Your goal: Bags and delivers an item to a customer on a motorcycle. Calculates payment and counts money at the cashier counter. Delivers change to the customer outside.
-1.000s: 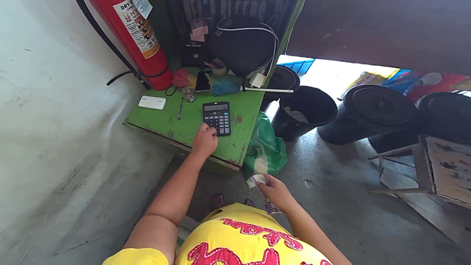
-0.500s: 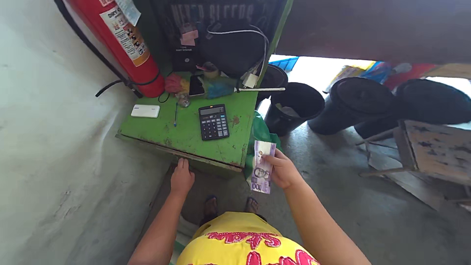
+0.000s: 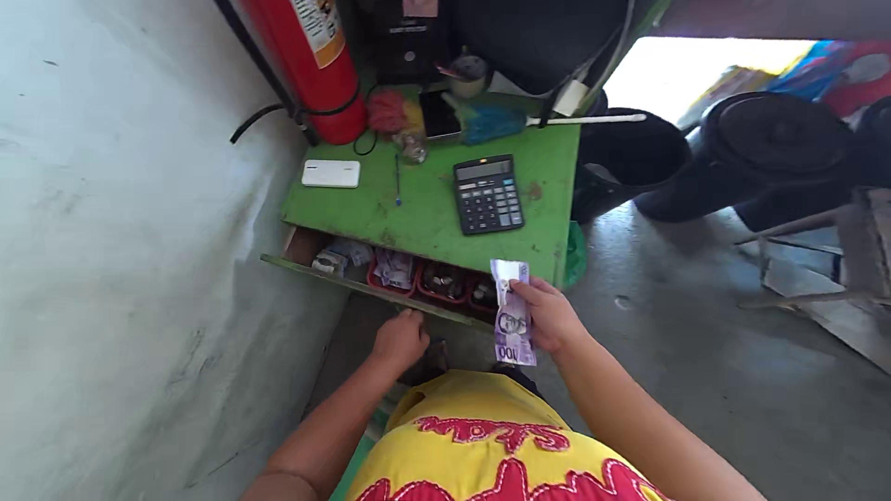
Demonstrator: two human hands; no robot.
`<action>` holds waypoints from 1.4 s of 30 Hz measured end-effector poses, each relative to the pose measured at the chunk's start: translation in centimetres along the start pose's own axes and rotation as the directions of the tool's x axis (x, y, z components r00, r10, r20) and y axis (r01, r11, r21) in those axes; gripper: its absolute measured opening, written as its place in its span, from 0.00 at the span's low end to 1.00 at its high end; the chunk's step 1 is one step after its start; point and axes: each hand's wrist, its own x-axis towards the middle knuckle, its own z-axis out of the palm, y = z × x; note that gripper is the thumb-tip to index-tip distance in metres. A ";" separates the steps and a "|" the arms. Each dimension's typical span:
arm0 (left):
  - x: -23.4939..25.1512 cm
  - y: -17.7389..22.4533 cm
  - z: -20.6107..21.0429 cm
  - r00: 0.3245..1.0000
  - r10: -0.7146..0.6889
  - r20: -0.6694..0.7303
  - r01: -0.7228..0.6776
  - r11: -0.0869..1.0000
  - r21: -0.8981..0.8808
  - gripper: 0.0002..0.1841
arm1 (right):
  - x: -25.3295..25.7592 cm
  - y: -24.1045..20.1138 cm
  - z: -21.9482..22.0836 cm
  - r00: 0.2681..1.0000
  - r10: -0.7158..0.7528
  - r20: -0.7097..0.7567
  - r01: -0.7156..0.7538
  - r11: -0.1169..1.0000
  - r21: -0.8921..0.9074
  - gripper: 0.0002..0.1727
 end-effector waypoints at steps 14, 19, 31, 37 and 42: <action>-5.5 -2.5 1.2 0.954 0.095 0.284 -0.107 0.994 0.025 0.23 | 8.0 8.6 13.4 0.974 0.181 0.135 -0.111 0.905 -0.410 0.29; -5.0 -1.9 -3.5 0.976 0.197 0.097 -0.194 0.980 -0.031 0.20 | 5.4 7.6 6.9 0.996 0.071 0.048 -0.040 0.880 -0.473 0.24; 9.2 -6.0 -4.0 0.963 0.100 0.252 -0.189 0.915 0.357 0.14 | -2.5 8.7 -2.2 0.876 -0.439 0.200 0.464 0.656 -0.595 0.14; 13.3 -0.5 -2.9 0.920 0.391 0.028 -0.385 0.888 0.250 0.17 | -1.8 10.8 -4.0 0.743 -0.589 0.318 0.597 0.367 -0.714 0.15; 16.5 -0.1 1.1 0.874 0.443 -0.200 -0.329 0.843 0.426 0.18 | -1.3 11.6 -3.9 0.663 -0.654 0.364 0.647 0.255 -0.719 0.15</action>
